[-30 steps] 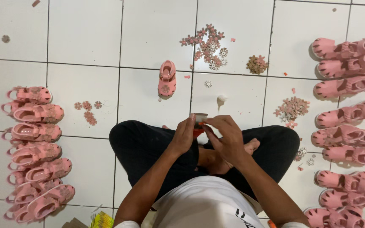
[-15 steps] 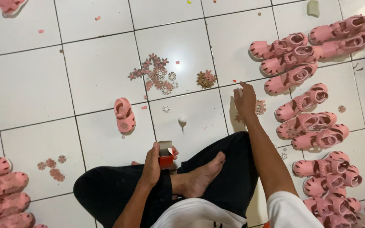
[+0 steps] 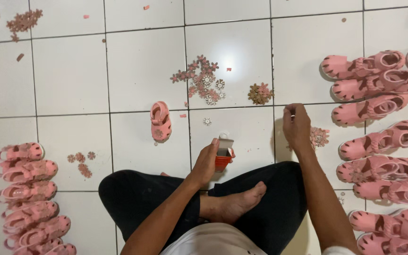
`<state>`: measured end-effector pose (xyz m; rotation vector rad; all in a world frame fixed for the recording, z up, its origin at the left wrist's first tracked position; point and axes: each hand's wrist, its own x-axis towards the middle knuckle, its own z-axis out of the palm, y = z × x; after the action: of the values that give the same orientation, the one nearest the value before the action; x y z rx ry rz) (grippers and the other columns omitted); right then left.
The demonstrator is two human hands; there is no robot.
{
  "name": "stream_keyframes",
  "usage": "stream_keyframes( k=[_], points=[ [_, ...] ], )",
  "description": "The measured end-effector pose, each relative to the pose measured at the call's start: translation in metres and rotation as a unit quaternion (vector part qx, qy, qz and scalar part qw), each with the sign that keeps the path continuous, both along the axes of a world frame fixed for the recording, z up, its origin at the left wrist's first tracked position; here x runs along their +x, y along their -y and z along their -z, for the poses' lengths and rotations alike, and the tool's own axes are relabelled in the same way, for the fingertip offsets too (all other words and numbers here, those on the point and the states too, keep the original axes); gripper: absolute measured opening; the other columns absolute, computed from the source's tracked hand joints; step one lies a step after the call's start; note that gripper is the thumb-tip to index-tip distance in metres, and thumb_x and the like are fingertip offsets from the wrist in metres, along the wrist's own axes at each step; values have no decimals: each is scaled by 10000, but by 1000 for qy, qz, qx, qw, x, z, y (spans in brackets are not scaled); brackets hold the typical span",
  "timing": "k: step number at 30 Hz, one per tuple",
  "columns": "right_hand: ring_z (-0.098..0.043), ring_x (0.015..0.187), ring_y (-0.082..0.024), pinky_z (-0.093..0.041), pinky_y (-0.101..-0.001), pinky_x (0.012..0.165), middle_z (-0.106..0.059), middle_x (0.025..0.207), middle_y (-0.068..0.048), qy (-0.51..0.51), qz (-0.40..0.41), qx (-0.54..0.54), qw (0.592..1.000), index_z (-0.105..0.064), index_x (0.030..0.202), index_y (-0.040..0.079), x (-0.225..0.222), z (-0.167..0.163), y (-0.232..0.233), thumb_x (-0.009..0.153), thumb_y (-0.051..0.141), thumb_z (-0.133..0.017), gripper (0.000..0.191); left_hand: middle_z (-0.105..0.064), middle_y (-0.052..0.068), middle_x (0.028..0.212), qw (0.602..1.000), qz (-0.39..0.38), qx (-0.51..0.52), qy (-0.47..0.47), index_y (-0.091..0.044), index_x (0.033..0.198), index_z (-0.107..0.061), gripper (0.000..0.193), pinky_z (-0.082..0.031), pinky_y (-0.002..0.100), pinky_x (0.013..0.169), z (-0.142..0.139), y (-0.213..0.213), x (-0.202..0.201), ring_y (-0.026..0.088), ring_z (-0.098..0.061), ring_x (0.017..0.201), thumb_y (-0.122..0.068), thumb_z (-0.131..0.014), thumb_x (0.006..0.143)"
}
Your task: The person sits on the floor and decorates pink sandals by applying glue and attaching small flower-shaped embellishments. They handle multiple sandals one at a time, applying glue to specific spots and pressing the decorations into place.
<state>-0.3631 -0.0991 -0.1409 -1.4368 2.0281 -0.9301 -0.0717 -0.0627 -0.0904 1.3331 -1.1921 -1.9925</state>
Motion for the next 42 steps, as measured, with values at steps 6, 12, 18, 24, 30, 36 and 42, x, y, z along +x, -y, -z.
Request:
stream_keyframes(
  k=[6, 12, 18, 24, 30, 36, 42],
  points=[
    [-717, 971, -242, -592, -322, 808, -720, 1081, -108, 32, -288, -176, 941, -692, 1109, 48, 95, -105, -69, 893, 4, -760, 230, -692, 87, 863, 998, 22, -41, -46, -32, 1045, -646, 795, -521, 302, 707, 1, -8, 1, 163, -632, 748, -668, -169, 1049],
    [-695, 1058, -259, -583, -328, 877, -695, 1187, -137, 0, -295, -238, 925, -694, 1176, 54, 123, -136, -88, 941, 46, -717, 236, -695, 122, 990, 995, 9, -41, -89, -16, 1167, -635, 804, -539, 296, 834, 0, -29, 14, 176, -660, 898, -655, -156, 1073],
    [-692, 1025, -125, -579, -268, 884, -732, 1195, -64, 331, -169, -14, 928, -709, 1239, 18, 133, -113, -107, 1065, 117, -553, 254, -682, 90, 1154, 968, 44, 20, -245, -32, 1336, -588, 696, -536, 320, 929, -8, -48, 41, 168, -653, 1064, -566, -251, 1045],
    [-733, 998, -136, -605, -269, 885, -770, 1051, -77, 344, -180, 31, 921, -748, 1154, 8, 136, -108, -124, 998, 125, -656, 216, -609, 76, 1279, 980, 91, -96, -146, -21, 1404, -499, 639, -478, 302, 1049, -20, -74, 54, 146, -605, 1202, -555, -325, 1098],
    [-733, 970, -139, -609, -284, 862, -775, 1014, -81, 343, -176, 49, 921, -758, 1124, 5, 139, -113, -136, 964, 131, -706, 211, -621, 57, 1202, 983, 65, -23, -169, -68, 1367, -508, 649, -533, 303, 948, -32, -87, 59, 153, -645, 1087, -582, -262, 1058],
    [-701, 970, -137, -582, -277, 857, -761, 1039, -80, 312, -215, 24, 925, -753, 1108, -8, 148, -115, -146, 947, 125, -738, 209, -650, 98, 1143, 984, 52, -42, -167, -55, 1346, -523, 706, -518, 304, 968, -32, -93, 60, 163, -635, 1078, -610, -180, 1076],
    [-728, 982, -160, -591, -282, 862, -762, 1043, -87, 208, -262, -37, 942, -749, 1070, -7, 155, -118, -151, 899, 85, -773, 195, -638, 112, 1162, 982, 39, -118, -141, -20, 1256, -569, 624, -480, 315, 1007, -22, -96, 59, 160, -596, 1094, -503, -188, 1144]
  ],
)
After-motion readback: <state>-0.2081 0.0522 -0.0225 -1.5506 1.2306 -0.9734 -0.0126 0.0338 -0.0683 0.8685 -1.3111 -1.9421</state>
